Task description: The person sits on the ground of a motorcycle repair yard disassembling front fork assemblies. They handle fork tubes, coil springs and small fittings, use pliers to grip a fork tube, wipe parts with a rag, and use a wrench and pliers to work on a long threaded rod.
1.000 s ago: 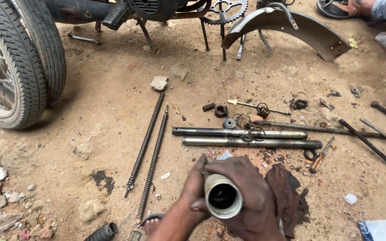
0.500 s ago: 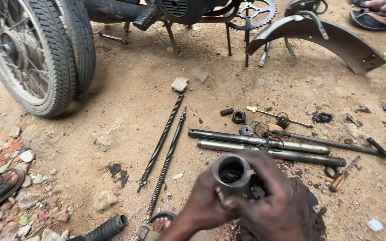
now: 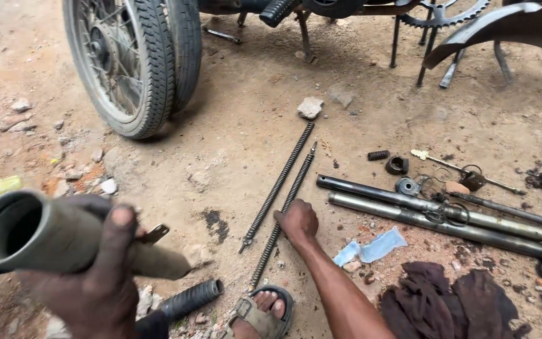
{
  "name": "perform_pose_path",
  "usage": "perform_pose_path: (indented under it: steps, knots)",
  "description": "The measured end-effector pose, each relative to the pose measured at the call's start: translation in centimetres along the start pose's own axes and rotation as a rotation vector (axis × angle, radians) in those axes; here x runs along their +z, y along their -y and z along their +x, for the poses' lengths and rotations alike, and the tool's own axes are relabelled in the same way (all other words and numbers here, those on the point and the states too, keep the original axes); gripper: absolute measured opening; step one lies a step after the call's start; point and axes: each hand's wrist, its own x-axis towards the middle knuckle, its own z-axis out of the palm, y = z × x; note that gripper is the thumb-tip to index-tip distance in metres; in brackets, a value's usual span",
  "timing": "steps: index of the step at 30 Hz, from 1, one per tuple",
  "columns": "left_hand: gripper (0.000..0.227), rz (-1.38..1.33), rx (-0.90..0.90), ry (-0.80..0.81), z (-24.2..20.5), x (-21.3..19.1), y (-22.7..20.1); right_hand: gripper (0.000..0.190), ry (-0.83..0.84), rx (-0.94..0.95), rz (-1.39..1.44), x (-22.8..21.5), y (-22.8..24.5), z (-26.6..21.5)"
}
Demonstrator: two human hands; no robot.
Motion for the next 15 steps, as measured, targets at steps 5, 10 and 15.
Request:
perform_pose_path:
  steps: [5,10,15]
  knots:
    - [0.027,0.196,-0.447,0.108,-1.7,-1.6,9.2,0.014,-0.274,-0.149,0.847,-7.1,-1.6,-2.9]
    - [0.018,0.315,-0.44,0.152,-0.3,5.3,8.9,0.022,-0.591,-0.415,1.185,-21.9,-1.9,-12.0]
    - [0.029,0.02,-0.369,0.019,-5.0,11.9,12.8,0.042,-0.909,-0.858,1.436,-34.3,-4.5,-12.9]
